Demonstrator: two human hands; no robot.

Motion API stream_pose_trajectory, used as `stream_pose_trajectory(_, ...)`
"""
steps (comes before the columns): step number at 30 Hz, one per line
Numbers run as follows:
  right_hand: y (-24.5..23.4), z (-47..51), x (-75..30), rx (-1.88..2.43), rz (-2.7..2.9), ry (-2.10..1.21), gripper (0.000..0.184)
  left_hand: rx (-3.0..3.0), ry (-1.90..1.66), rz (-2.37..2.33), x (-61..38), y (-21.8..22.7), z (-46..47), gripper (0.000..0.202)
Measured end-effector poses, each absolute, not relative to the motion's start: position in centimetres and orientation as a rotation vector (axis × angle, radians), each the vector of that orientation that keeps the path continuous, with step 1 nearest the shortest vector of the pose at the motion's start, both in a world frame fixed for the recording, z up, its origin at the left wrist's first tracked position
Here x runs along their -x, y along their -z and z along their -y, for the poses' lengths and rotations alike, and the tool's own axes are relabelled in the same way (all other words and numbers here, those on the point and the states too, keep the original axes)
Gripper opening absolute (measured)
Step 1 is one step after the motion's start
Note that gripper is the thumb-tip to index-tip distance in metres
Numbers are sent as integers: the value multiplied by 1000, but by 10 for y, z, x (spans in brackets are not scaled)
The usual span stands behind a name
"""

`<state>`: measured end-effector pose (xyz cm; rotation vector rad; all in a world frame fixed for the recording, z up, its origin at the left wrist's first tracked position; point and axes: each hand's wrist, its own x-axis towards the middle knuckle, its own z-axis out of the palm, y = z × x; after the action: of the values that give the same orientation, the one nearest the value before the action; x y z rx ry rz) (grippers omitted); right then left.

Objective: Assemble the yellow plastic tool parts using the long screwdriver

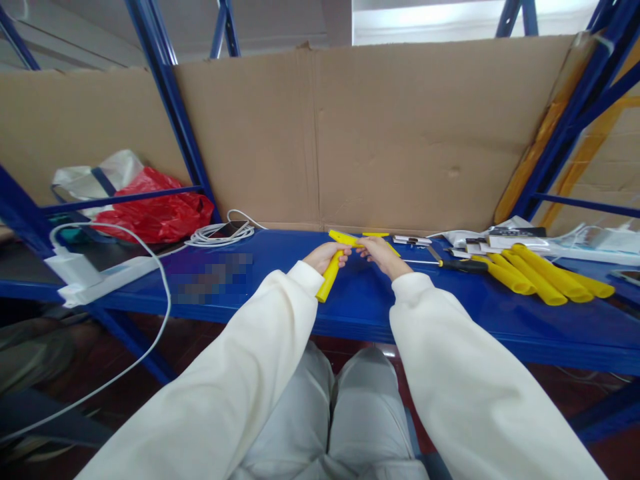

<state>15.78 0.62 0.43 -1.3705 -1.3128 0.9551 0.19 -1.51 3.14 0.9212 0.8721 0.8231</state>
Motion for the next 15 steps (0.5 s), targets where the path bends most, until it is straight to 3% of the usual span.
stream_pose_trajectory(10,-2,-9,-161,1275,1365,-959,24,-893,-841,-785,-2,-18,-1,13)
stream_pose_trajectory(15,-4,-8,-159,1274,1332,-982,21,-892,-841,-805,-1,-17,-3,14)
